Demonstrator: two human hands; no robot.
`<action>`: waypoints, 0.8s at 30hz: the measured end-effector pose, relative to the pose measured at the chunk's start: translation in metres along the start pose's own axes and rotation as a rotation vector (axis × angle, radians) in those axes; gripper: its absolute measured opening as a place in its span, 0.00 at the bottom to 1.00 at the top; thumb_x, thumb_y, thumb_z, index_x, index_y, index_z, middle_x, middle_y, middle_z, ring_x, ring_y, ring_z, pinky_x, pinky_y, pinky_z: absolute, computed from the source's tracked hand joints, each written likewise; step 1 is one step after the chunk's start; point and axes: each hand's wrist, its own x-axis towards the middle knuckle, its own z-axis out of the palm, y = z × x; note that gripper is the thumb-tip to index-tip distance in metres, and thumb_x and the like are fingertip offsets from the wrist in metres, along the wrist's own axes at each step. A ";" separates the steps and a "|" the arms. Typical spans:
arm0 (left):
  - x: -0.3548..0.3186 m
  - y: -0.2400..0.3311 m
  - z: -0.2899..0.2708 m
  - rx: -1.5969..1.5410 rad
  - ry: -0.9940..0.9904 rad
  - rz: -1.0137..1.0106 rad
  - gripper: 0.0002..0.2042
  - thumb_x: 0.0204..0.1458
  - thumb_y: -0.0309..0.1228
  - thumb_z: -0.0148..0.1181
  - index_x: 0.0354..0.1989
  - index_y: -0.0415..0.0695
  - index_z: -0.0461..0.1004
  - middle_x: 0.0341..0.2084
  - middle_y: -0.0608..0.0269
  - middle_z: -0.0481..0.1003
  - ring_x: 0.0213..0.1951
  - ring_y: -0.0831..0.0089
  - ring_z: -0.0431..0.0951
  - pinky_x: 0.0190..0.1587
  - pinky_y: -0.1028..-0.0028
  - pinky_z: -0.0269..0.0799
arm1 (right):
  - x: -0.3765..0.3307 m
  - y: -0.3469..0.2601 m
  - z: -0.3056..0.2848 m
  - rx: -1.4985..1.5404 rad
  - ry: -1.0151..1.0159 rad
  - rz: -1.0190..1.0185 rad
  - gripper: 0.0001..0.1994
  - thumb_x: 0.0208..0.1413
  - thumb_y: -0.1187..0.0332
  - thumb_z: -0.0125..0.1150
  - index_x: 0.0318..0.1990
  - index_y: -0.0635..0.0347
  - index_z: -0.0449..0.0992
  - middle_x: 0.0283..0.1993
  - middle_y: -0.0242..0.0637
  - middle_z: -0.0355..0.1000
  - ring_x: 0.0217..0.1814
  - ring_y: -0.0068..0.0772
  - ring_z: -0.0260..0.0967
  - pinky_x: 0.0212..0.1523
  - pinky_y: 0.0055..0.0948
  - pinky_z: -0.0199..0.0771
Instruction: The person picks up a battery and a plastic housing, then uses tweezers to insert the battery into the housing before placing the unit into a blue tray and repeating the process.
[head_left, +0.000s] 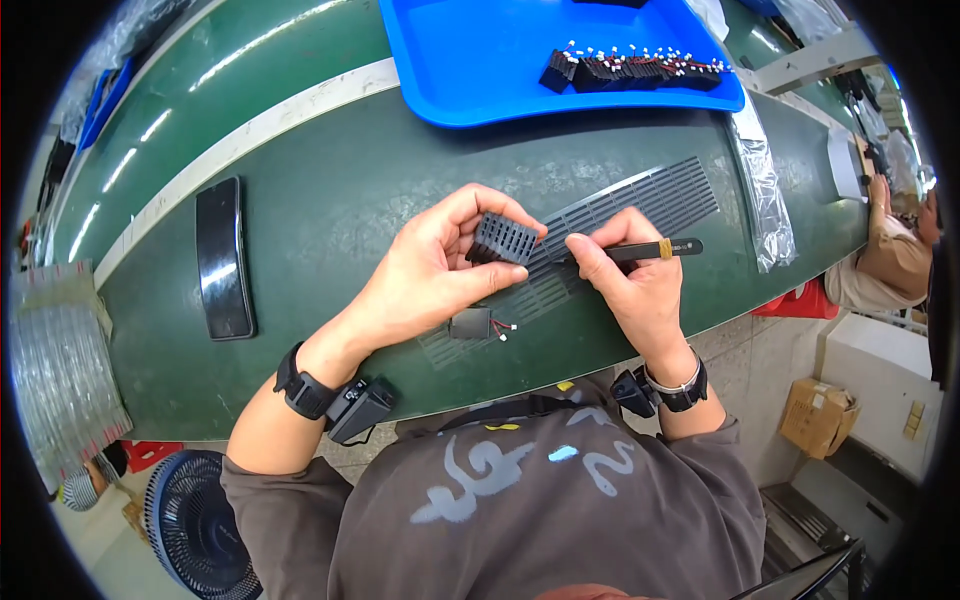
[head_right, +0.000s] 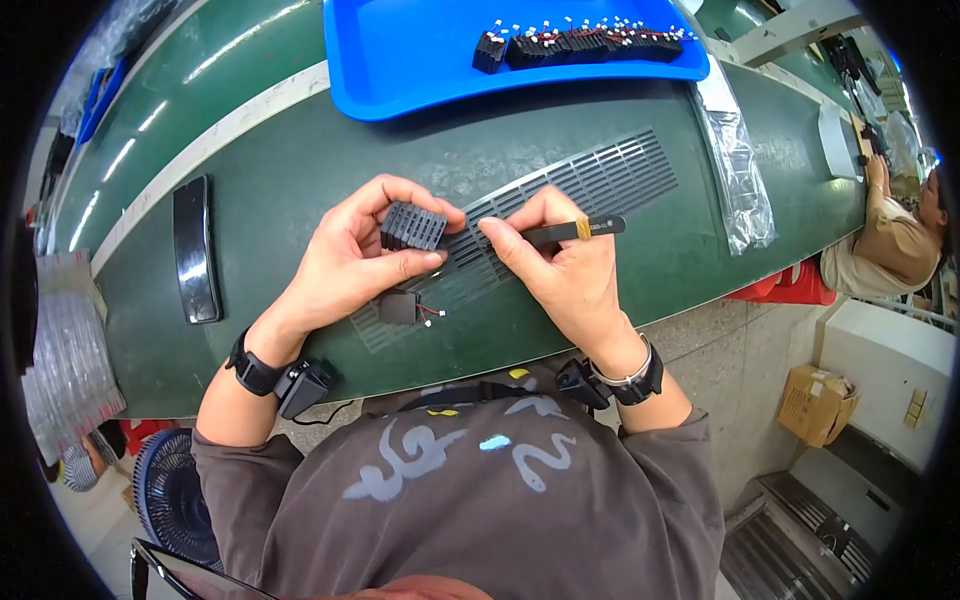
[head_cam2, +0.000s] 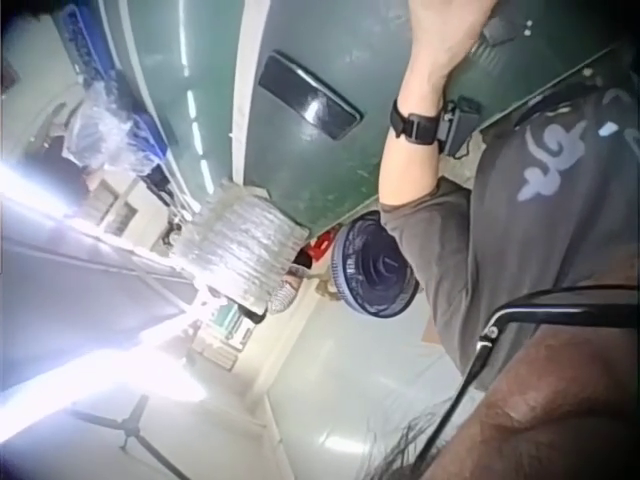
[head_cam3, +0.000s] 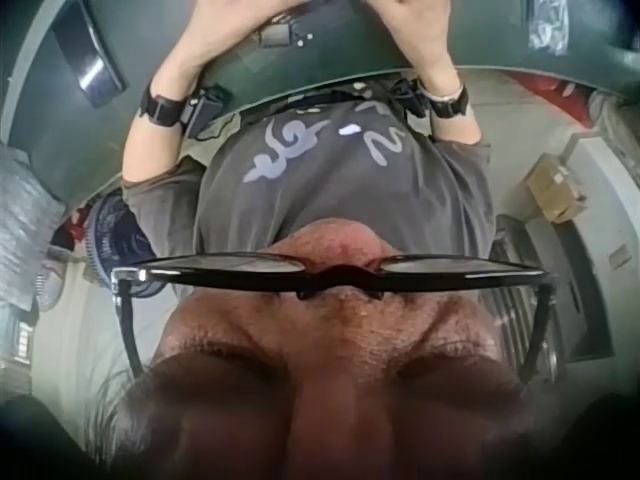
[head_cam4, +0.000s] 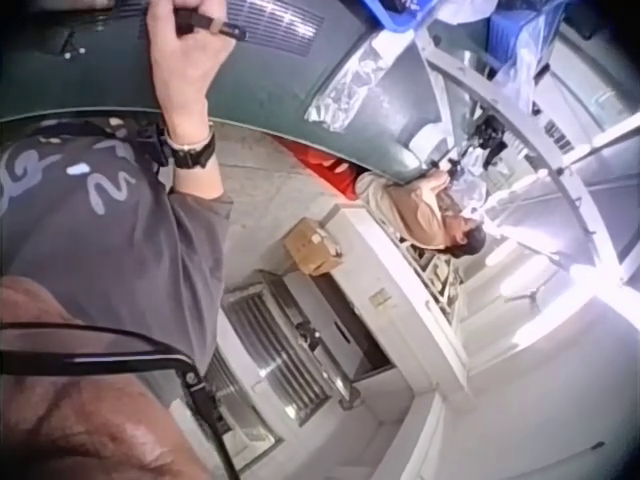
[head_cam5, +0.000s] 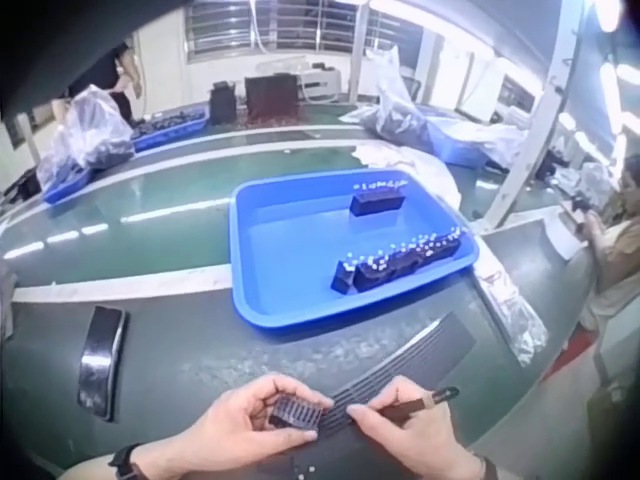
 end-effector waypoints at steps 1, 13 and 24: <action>0.000 0.000 0.000 0.002 -0.006 -0.006 0.18 0.51 0.14 0.62 0.50 0.40 0.68 0.50 0.56 0.75 0.54 0.71 0.75 0.56 0.72 0.75 | 0.000 0.003 -0.001 -0.002 0.017 0.021 0.08 0.57 0.73 0.66 0.30 0.63 0.73 0.27 0.27 0.72 0.29 0.15 0.66 0.30 0.18 0.64; -0.001 0.009 0.001 0.128 -0.057 -0.118 0.18 0.51 0.15 0.63 0.51 0.40 0.71 0.50 0.60 0.76 0.53 0.73 0.75 0.56 0.73 0.74 | 0.002 0.006 -0.002 -0.116 0.003 -0.133 0.12 0.55 0.74 0.67 0.24 0.60 0.68 0.23 0.28 0.70 0.25 0.14 0.66 0.26 0.18 0.64; -0.001 0.003 0.002 0.111 -0.024 -0.030 0.16 0.54 0.19 0.63 0.51 0.39 0.72 0.38 0.70 0.76 0.37 0.88 0.74 0.37 0.84 0.71 | -0.007 0.008 -0.002 0.118 -0.047 -0.528 0.11 0.58 0.74 0.63 0.28 0.59 0.66 0.24 0.32 0.70 0.29 0.23 0.70 0.33 0.25 0.72</action>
